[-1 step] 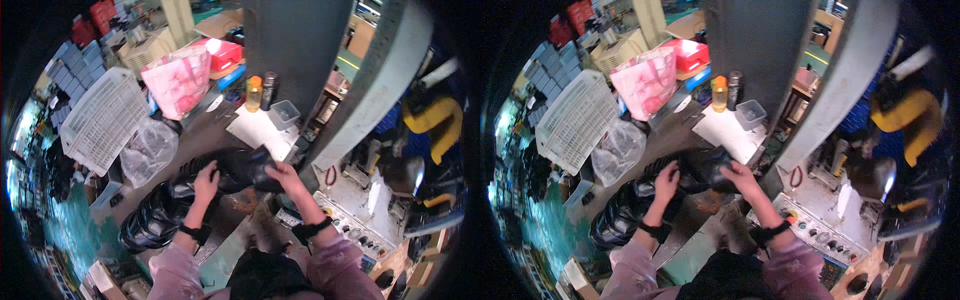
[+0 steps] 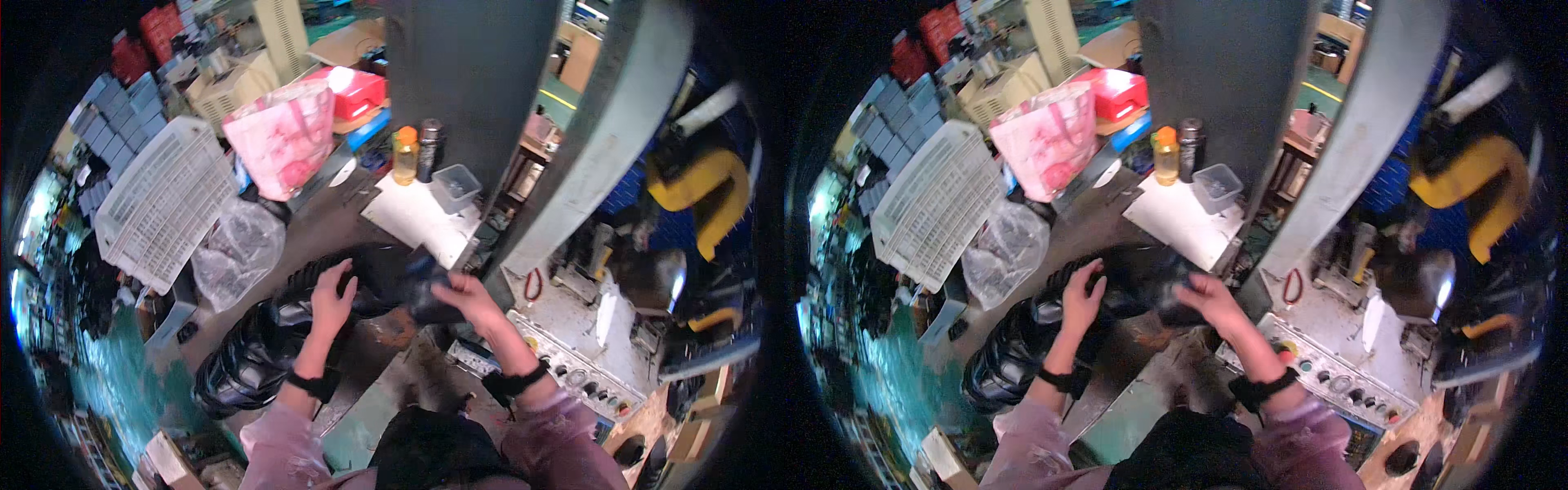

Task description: The person is using a shoe-lasting or shaping machine to form the heel of shoe uppers.

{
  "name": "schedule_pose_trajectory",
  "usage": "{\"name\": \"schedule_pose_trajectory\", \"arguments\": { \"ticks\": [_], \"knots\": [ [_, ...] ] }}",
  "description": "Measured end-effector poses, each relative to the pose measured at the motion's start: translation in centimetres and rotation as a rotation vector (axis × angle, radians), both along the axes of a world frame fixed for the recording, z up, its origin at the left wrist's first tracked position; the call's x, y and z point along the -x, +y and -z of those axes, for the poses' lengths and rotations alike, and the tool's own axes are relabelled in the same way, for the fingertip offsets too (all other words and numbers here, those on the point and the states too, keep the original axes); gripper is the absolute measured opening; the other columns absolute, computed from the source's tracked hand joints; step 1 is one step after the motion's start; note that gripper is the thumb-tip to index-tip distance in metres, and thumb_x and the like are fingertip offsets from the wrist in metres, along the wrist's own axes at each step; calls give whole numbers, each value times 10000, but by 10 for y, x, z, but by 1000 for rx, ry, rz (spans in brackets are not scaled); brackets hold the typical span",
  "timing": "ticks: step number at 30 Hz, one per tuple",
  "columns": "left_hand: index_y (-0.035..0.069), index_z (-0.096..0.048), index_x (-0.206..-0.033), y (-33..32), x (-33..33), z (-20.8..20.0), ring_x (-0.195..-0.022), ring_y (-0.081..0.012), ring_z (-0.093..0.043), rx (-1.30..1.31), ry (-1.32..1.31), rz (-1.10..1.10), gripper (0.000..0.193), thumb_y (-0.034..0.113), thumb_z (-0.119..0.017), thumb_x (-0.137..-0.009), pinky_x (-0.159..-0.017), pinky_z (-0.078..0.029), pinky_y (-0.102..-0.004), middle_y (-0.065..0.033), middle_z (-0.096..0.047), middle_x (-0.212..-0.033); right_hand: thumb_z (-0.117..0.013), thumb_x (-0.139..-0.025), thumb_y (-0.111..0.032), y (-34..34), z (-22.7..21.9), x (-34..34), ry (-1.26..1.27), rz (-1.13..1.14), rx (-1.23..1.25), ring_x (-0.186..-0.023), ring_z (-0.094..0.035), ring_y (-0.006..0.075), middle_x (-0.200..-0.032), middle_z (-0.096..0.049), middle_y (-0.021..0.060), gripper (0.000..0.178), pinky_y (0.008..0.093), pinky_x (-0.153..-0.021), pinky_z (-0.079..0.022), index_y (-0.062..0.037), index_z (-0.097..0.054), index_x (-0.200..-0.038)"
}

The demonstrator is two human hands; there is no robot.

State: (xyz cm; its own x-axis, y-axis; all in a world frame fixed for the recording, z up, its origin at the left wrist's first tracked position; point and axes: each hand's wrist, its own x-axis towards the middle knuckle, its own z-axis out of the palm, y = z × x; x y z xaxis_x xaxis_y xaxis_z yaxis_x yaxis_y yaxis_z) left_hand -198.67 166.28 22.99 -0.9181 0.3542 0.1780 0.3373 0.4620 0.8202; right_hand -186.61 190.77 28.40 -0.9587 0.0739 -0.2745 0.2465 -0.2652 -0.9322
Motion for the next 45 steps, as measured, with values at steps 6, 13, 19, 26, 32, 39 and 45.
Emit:
{"name": "schedule_pose_trajectory", "arguments": {
  "ticks": [6, 13, 19, 26, 32, 39, 45],
  "knots": [
    [24, -594, -1107, 108, -68, -126, -1011, -330, -568, 40, 358, 1368, 471, 305, -736, -757, -860, -452, -393, -146, -599, -1096, -621, -891, -238, 38, -79, -133, 140, -449, -460, -843, -597, 141, -916, -659, 91, 274, 307, -729, -461, -8, -610, -1040],
    [48, -555, -811, 169, -176, -140, -775, -312, -598, 265, 329, 1565, 348, 361, -697, -760, -639, -468, -415, -98, -572, -750, -666, -791, -396, 63, -96, -234, 12, -455, -787, -810, -601, 394, -823, -623, 214, 417, 436, -683, -465, -17, -612, -957],
    [68, -594, -938, 198, -236, -121, -778, -321, -629, 480, 436, 1343, 315, 328, -667, -776, -652, -490, -427, -116, -623, -790, -653, -755, -287, 61, -50, -295, 14, -87, -1446, -663, -626, 305, -733, -630, 110, 275, 412, -547, -476, -68, -624, -919],
    [69, -634, -1044, 219, -273, -88, -707, -252, -655, 463, 635, 1137, 344, 171, -601, -717, -604, -523, -378, -98, -662, -846, -588, -669, -135, 72, -30, -320, 198, 401, -1638, -622, -571, 221, -703, -570, 40, 113, 346, -512, -476, -101, -573, -776],
    [124, -644, -1113, 215, -281, -84, -700, -217, -608, 144, 783, 928, 470, 88, -588, -648, -633, -507, -343, -58, -636, -970, -661, -557, -82, 83, -45, -328, 199, 463, -1612, -676, -542, 222, -757, -521, 41, 263, 328, -544, -472, -86, -562, -800],
    [68, -643, -1064, 210, -275, -100, -701, -160, -571, 113, 951, 831, 379, 124, -576, -695, -613, -498, -282, -33, -618, -1042, -668, -576, -78, 90, -52, -322, 312, 514, -1604, -616, -520, 223, -690, -505, 39, 247, 346, -488, -425, -69, -649, -822],
    [56, -677, -967, 200, -268, -107, -714, -164, -592, 15, 853, 886, 314, 90, -596, -666, -610, -493, -279, -47, -648, -1049, -655, -591, -97, 93, -48, -324, 445, 530, -1729, -511, -448, 177, -601, -423, 16, 212, 318, -408, -346, -85, -686, -801]
  ]
}}
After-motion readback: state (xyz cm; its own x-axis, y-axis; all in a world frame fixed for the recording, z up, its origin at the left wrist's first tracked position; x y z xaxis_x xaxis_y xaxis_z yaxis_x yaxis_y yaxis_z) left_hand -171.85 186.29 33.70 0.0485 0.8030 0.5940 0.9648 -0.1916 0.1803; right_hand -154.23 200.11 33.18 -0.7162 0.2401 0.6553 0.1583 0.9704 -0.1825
